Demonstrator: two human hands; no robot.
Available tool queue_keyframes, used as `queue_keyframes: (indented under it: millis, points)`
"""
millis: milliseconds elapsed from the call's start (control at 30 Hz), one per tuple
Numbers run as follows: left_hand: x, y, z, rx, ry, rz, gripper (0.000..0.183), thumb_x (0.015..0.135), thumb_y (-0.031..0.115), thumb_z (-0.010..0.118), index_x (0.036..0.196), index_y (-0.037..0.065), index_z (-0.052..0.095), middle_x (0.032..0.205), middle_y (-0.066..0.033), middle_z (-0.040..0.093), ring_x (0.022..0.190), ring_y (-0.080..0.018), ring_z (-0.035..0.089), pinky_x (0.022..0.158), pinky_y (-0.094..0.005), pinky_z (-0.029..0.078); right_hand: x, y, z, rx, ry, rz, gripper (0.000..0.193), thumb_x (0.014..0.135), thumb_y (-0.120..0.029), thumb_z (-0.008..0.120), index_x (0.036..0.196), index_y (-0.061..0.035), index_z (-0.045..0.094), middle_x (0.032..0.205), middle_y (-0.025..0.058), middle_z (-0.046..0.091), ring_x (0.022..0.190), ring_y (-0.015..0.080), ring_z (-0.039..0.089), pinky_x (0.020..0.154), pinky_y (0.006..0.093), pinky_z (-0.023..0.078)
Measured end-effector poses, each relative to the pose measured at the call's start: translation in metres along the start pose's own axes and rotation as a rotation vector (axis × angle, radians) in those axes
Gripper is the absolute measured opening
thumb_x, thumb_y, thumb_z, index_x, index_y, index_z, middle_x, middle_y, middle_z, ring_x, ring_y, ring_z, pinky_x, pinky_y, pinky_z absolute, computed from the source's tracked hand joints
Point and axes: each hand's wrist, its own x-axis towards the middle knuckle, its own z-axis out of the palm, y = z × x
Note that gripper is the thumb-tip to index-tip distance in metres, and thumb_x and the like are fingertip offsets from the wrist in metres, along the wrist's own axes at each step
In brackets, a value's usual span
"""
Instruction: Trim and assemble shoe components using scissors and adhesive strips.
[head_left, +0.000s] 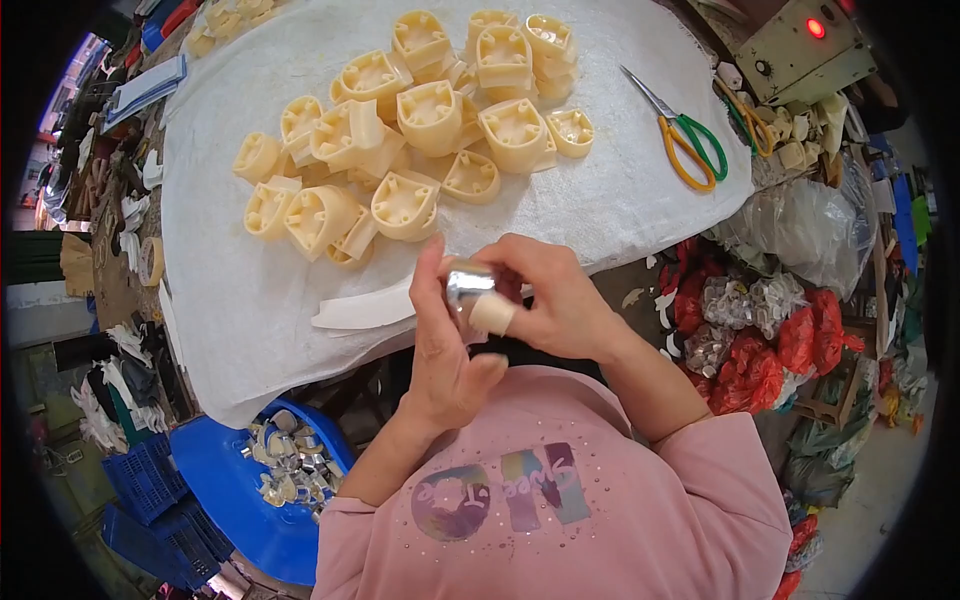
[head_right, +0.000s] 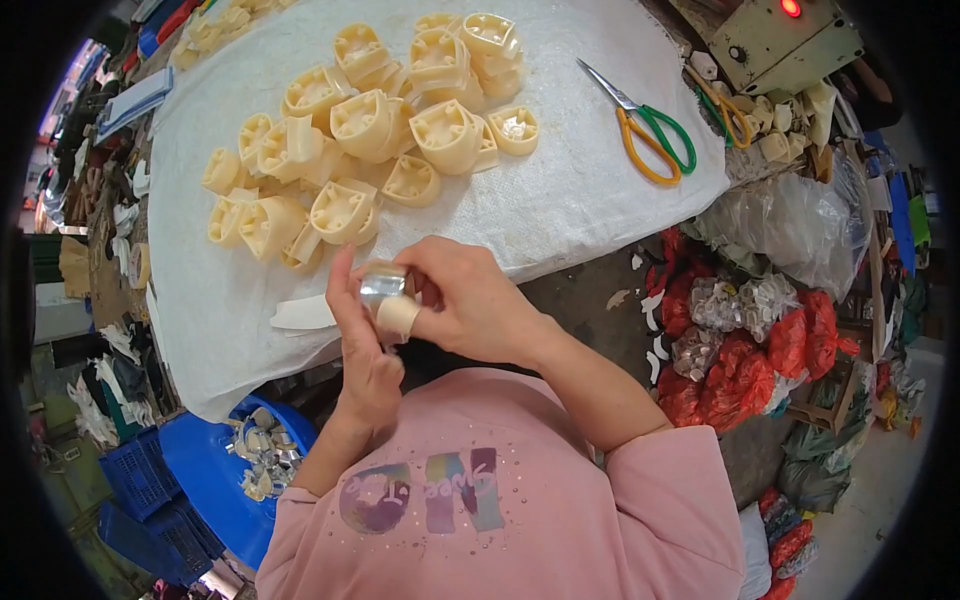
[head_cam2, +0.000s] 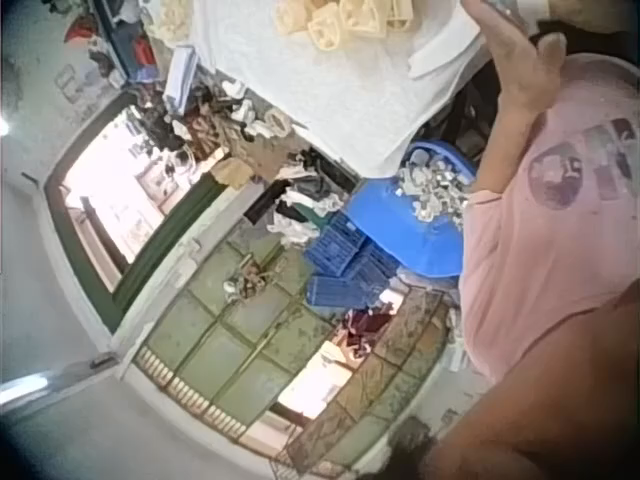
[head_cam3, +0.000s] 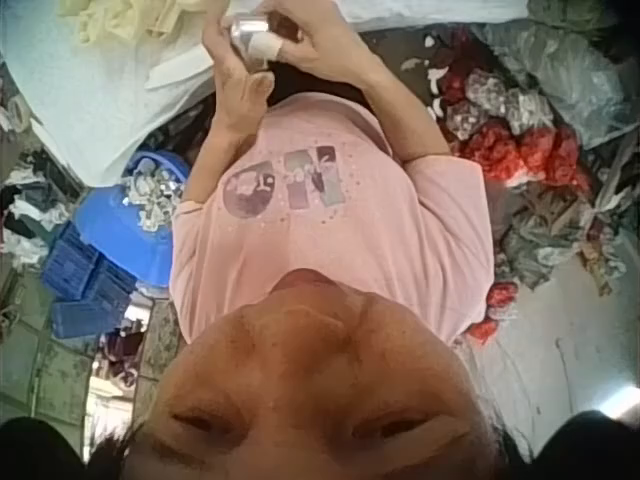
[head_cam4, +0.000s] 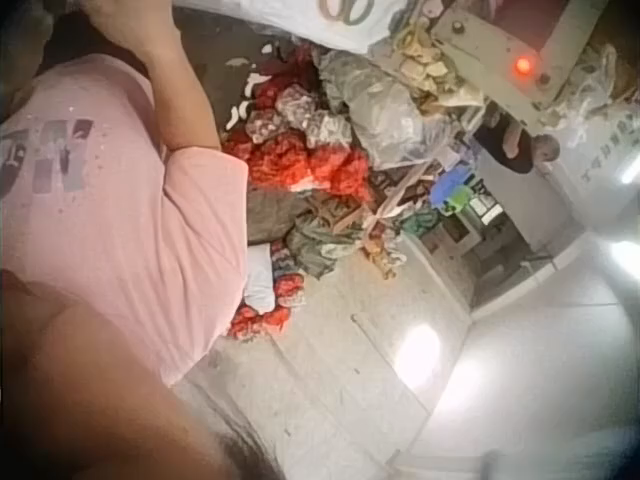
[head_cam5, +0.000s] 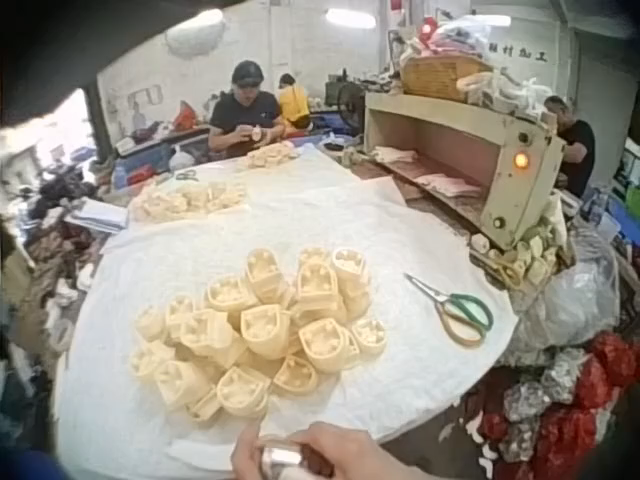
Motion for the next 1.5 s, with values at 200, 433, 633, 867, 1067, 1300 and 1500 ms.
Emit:
queue_keyframes:
  millis: [200, 433, 633, 867, 1067, 1300, 1500]
  points:
    - [0.003, 0.011, 0.004, -0.194, 0.152, -0.242, 0.064, 0.074, 0.011, 0.074, 0.126, -0.003, 0.041, 0.106, -0.0131, 0.054, 0.099, -0.0192, 0.058, 0.089, -0.0318, 0.047, 0.001, 0.029, 0.016, 0.209, 0.569, -0.579, 0.03, 0.087, -0.02, 0.061, 0.108, -0.0001, 0.056, 0.084, 0.0047, 0.06, 0.075, 0.0153, 0.058, 0.068, 0.0298, 0.048]
    - [0.009, 0.023, -0.015, 0.762, 0.058, 0.146, 0.057, 0.059, -0.002, 0.071, 0.114, 0.002, 0.055, 0.113, -0.0128, 0.053, 0.101, -0.0214, 0.057, 0.082, -0.0309, 0.05, 0.013, 0.024, -0.01, 0.786, 0.07, -0.105, 0.016, 0.091, -0.018, 0.054, 0.091, -0.0028, 0.058, 0.08, 0.0015, 0.059, 0.071, 0.009, 0.056, 0.064, 0.0257, 0.047]
    - [0.007, 0.027, -0.013, 0.661, -0.015, 0.136, 0.055, 0.056, -0.007, 0.071, 0.108, 0.001, 0.057, 0.106, -0.0113, 0.053, 0.091, -0.0211, 0.059, 0.074, -0.0279, 0.051, 0.008, 0.025, -0.018, 0.318, 0.1, -0.337, 0.016, 0.089, -0.019, 0.056, 0.085, -0.0032, 0.057, 0.076, 0.0072, 0.061, 0.067, 0.017, 0.061, 0.061, 0.0292, 0.047]
    - [0.007, 0.01, -0.004, 0.541, 0.067, 0.13, 0.058, 0.052, 0.0, 0.078, 0.104, 0.002, 0.052, 0.086, -0.0126, 0.052, 0.075, -0.0245, 0.057, 0.062, -0.0325, 0.05, 0.003, 0.039, 0.006, 0.454, 0.263, -0.262, 0.02, 0.093, -0.023, 0.052, 0.095, -0.0048, 0.061, 0.077, 0.0066, 0.063, 0.069, 0.0179, 0.062, 0.06, 0.0289, 0.047]
    - [0.006, 0.01, 0.002, 0.665, 0.12, 0.215, 0.059, 0.055, 0.002, 0.078, 0.103, 0.001, 0.044, 0.091, -0.0092, 0.044, 0.078, -0.0171, 0.051, 0.067, -0.0267, 0.045, -0.002, 0.035, 0.013, 0.955, 0.133, -0.228, 0.029, 0.095, -0.029, 0.051, 0.106, -0.0048, 0.062, 0.093, 0.002, 0.062, 0.082, 0.0101, 0.057, 0.072, 0.0266, 0.046]
    - [0.009, 0.004, 0.016, 0.84, 0.266, 0.324, 0.061, 0.051, 0.001, 0.079, 0.102, -0.001, 0.046, 0.083, -0.0157, 0.047, 0.075, -0.03, 0.049, 0.063, -0.0369, 0.044, 0.006, 0.035, 0.031, 0.563, 0.441, -0.233, 0.039, 0.096, -0.035, 0.047, 0.113, -0.0015, 0.058, 0.092, 0.0033, 0.06, 0.081, 0.0103, 0.055, 0.073, 0.0265, 0.046]
    - [0.008, 0.002, 0.011, 0.818, 0.334, 0.277, 0.061, 0.051, 0.002, 0.079, 0.102, -0.002, 0.046, 0.084, -0.0164, 0.046, 0.075, -0.0303, 0.049, 0.063, -0.038, 0.043, 0.004, 0.024, 0.041, 1.259, 0.277, -0.204, 0.034, 0.097, -0.024, 0.042, 0.124, -0.0044, 0.051, 0.107, 0.0052, 0.059, 0.092, 0.0144, 0.057, 0.076, 0.0274, 0.046]
